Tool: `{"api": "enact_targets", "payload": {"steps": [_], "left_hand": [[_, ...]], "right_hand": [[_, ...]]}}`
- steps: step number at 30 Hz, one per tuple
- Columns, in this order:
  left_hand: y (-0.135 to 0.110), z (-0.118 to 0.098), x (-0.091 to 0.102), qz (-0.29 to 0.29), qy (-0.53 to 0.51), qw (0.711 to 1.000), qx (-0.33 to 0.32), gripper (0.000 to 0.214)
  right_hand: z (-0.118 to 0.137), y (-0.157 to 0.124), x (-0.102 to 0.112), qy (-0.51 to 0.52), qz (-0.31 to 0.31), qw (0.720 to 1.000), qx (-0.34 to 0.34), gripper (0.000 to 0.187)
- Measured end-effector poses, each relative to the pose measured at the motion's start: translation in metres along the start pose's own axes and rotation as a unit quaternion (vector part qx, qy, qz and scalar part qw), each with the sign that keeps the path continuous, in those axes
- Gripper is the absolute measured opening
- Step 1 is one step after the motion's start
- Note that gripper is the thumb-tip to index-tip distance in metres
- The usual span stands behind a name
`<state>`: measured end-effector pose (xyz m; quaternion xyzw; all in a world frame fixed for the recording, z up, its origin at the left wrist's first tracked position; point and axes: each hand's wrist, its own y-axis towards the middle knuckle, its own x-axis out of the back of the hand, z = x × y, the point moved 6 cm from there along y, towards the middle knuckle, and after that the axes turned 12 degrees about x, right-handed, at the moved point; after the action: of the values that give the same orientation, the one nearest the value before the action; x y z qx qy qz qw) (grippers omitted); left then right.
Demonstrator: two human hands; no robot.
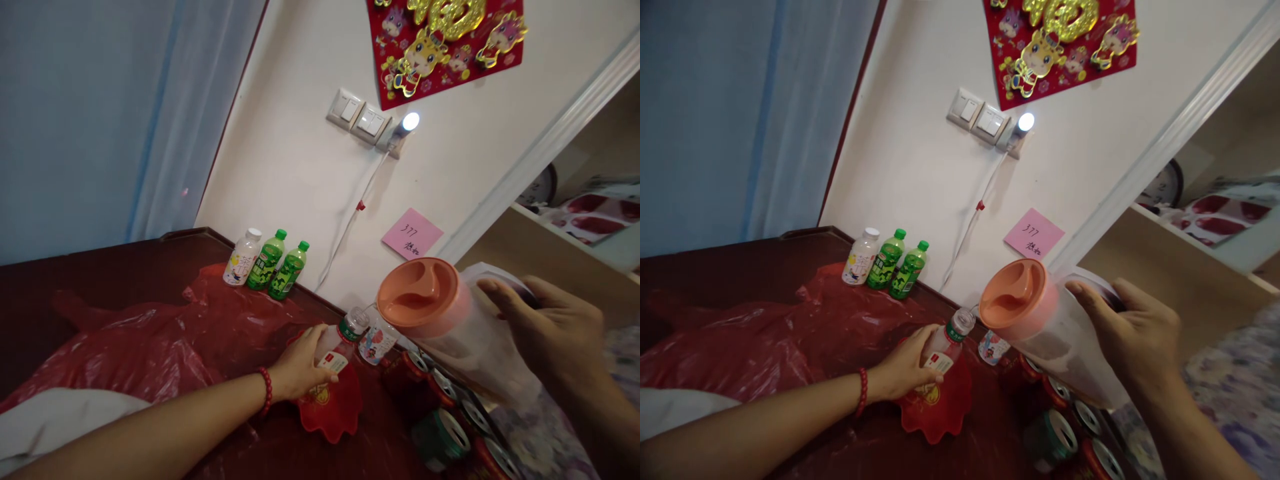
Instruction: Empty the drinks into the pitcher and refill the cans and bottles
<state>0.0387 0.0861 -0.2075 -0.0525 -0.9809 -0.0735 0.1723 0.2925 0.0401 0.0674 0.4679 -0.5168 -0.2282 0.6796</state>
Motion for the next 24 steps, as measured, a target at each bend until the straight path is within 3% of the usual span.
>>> {"api": "enact_targets", "payload": {"steps": [24], "left_hand": [[0.0010,0.0019,-0.0006,0.000,0.000,1.000,0.001,0.083]], "right_hand": [[0.0016,0.0008,-0.0002,0.003,0.003,1.000,-0.013,0.064]]}}
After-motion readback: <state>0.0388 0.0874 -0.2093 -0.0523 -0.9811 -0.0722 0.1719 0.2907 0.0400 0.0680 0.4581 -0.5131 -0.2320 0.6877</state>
